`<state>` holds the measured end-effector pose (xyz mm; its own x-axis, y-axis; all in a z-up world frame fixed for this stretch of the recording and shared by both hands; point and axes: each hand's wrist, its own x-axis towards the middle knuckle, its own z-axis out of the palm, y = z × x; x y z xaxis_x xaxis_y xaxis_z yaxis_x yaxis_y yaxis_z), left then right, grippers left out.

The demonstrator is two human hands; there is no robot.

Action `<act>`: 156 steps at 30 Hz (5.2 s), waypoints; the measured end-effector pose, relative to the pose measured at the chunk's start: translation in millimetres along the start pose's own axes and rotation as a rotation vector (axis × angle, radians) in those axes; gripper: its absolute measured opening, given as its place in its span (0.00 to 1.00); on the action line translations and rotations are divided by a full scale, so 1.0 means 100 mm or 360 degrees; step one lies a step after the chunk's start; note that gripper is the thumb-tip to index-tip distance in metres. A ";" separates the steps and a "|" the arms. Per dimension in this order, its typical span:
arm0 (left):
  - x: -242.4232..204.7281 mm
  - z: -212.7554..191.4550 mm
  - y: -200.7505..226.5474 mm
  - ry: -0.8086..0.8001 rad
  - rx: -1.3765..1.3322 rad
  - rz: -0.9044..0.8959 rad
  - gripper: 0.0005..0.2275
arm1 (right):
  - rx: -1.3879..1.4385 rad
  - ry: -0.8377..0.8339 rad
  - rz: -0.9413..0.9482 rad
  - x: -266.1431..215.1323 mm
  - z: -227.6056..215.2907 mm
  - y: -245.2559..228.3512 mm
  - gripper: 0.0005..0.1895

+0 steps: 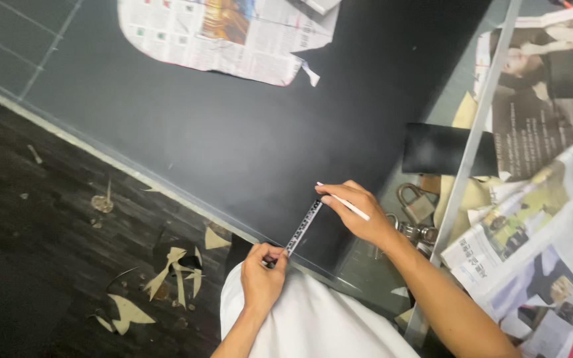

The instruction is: The person uses a long white ruler and a white marker to draw straight lines on a large black board. They then use a flexible measuring tape to mark additional lines on the board and on a newspaper placed on top of it.

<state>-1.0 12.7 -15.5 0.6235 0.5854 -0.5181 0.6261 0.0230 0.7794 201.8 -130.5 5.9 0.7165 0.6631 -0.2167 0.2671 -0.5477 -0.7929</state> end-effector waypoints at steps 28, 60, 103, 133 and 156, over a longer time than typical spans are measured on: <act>2.06 -1.87 0.14 0.0231 0.0025 0.0256 0.03 | -0.0745 0.0603 -0.0772 2.84 1.06 -0.56 0.22; 3.88 -1.79 1.85 -0.0799 0.0626 0.1672 0.05 | -0.0074 0.0743 0.0305 2.19 0.69 -1.17 0.11; 6.00 -2.51 1.77 -0.0349 0.1107 0.1590 0.03 | 0.0337 0.0084 0.0262 4.96 0.78 -0.60 0.05; 5.80 -1.82 2.11 -0.0515 0.1004 0.1699 0.03 | 0.0125 0.0791 0.0536 3.61 -1.14 0.60 0.06; 5.83 -1.75 2.02 -0.0452 0.1072 0.1617 0.02 | 0.0153 0.0811 0.0527 3.60 -0.98 0.59 0.06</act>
<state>407.8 500.5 -98.5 0.9909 -0.1017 0.0884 -0.1342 -0.8041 0.5791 538.6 25.3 -63.1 0.9757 0.1255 -0.1794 -0.0643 -0.6188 -0.7829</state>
